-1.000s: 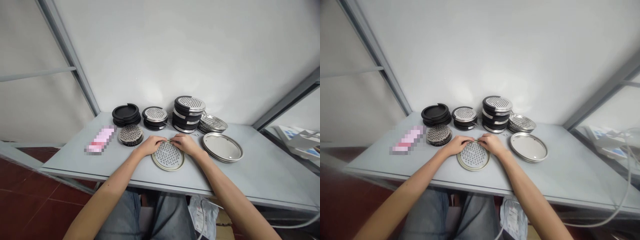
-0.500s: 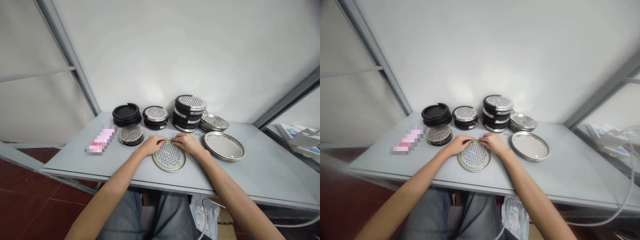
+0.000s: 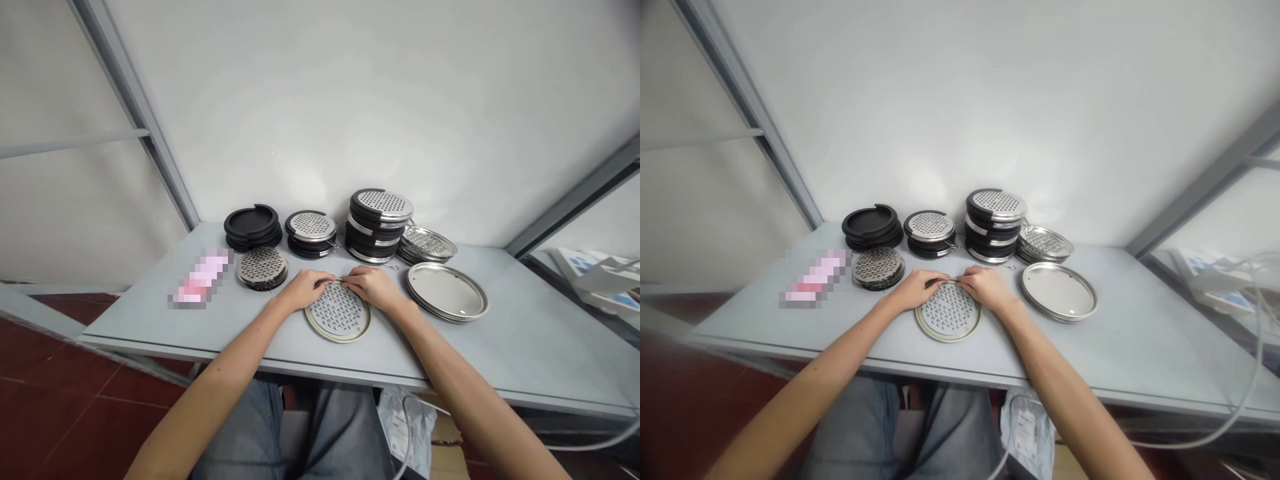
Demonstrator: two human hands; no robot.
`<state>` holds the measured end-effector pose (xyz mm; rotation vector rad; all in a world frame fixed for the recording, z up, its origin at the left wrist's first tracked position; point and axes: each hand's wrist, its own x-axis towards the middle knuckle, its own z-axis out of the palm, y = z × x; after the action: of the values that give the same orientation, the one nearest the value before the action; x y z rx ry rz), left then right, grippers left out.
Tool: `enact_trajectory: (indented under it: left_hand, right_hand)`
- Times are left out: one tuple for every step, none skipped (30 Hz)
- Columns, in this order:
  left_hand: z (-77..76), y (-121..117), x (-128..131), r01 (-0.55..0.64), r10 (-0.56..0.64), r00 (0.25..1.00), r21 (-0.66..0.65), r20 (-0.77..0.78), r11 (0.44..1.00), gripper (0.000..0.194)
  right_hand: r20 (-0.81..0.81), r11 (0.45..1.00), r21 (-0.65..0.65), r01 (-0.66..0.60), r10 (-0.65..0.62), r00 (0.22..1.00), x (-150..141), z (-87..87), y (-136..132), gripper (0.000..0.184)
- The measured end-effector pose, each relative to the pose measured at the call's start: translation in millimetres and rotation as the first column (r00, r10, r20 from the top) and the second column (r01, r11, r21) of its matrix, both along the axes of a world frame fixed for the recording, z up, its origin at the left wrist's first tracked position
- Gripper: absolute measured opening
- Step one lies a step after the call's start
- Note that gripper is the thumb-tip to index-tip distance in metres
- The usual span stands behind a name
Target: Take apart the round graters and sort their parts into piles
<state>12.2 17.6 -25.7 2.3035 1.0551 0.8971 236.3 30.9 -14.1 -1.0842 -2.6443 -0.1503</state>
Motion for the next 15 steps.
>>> enact_trajectory:
  left_hand:
    - [0.0,-0.2,0.1,-0.002,0.002,1.000,0.000,0.000,1.000,0.028]
    - [0.0,-0.3,0.1,-0.001,0.001,1.000,0.001,-0.001,1.000,0.029]
    - [0.0,-0.4,0.1,-0.001,0.001,1.000,0.001,-0.003,1.000,0.029]
    - [-0.2,-0.4,0.0,-0.001,0.001,1.000,0.002,-0.005,1.000,0.029]
    - [-0.4,-0.4,0.0,-0.001,0.001,1.000,0.004,-0.007,1.000,0.029]
    - [-0.7,-0.3,-0.1,-0.001,0.001,1.000,0.006,-0.008,1.000,0.028]
    - [-0.9,-0.2,-0.1,-0.001,0.001,1.000,0.008,-0.010,1.000,0.028]
    - [-1.1,0.0,-0.1,-0.002,0.002,1.000,0.009,-0.010,1.000,0.028]
    - [-1.3,0.1,-0.1,-0.002,0.002,1.000,0.010,-0.011,1.000,0.028]
    - [-1.3,0.2,-0.1,-0.002,0.002,1.000,0.010,-0.012,1.000,0.028]
    - [-1.2,0.3,-0.1,-0.001,0.001,1.000,0.011,-0.012,1.000,0.028]
    - [-1.1,0.3,-0.1,0.000,0.000,1.000,0.011,-0.011,1.000,0.028]
    - [-0.9,0.3,-0.1,0.001,-0.001,1.000,0.011,-0.010,1.000,0.028]
    - [-0.7,0.3,-0.1,0.001,-0.001,1.000,0.011,-0.009,1.000,0.028]
    - [-0.6,0.4,0.0,0.000,0.000,1.000,0.011,-0.009,1.000,0.028]
  right_hand:
    - [0.002,1.000,0.002,0.001,-0.001,1.000,-0.2,-0.3,-0.2,0.028]
    - [0.006,1.000,0.003,0.000,0.000,1.000,-0.3,-0.6,-0.3,0.028]
    - [0.009,1.000,0.003,-0.001,0.001,1.000,-0.4,-1.0,-0.4,0.028]
    - [0.011,1.000,0.005,-0.003,0.003,1.000,-0.4,-1.4,-0.4,0.028]
    - [0.012,1.000,0.006,-0.005,0.005,1.000,-0.4,-1.9,-0.3,0.028]
    - [0.011,1.000,0.007,-0.008,0.008,1.000,-0.3,-2.3,-0.2,0.029]
    - [0.009,1.000,0.007,-0.011,0.011,1.000,-0.2,-2.7,-0.1,0.029]
    - [0.007,1.000,0.006,-0.014,0.014,1.000,-0.1,-3.1,0.0,0.029]
    - [0.004,1.000,0.004,-0.015,0.015,1.000,0.0,-3.3,0.1,0.029]
    - [0.001,1.000,0.002,-0.017,0.017,1.000,0.1,-3.5,0.2,0.029]
    - [-0.001,1.000,-0.002,-0.018,0.018,1.000,0.2,-3.5,0.2,0.029]
    - [-0.006,1.000,-0.007,-0.017,0.017,1.000,0.3,-3.4,0.3,0.029]
    - [-0.014,1.000,-0.013,-0.016,0.016,1.000,0.5,-3.2,0.4,0.029]
    - [-0.026,1.000,-0.022,-0.015,0.014,1.000,0.8,-3.0,0.5,0.028]
    - [-0.040,0.999,-0.036,-0.015,0.014,0.999,1.2,-2.7,0.7,0.028]
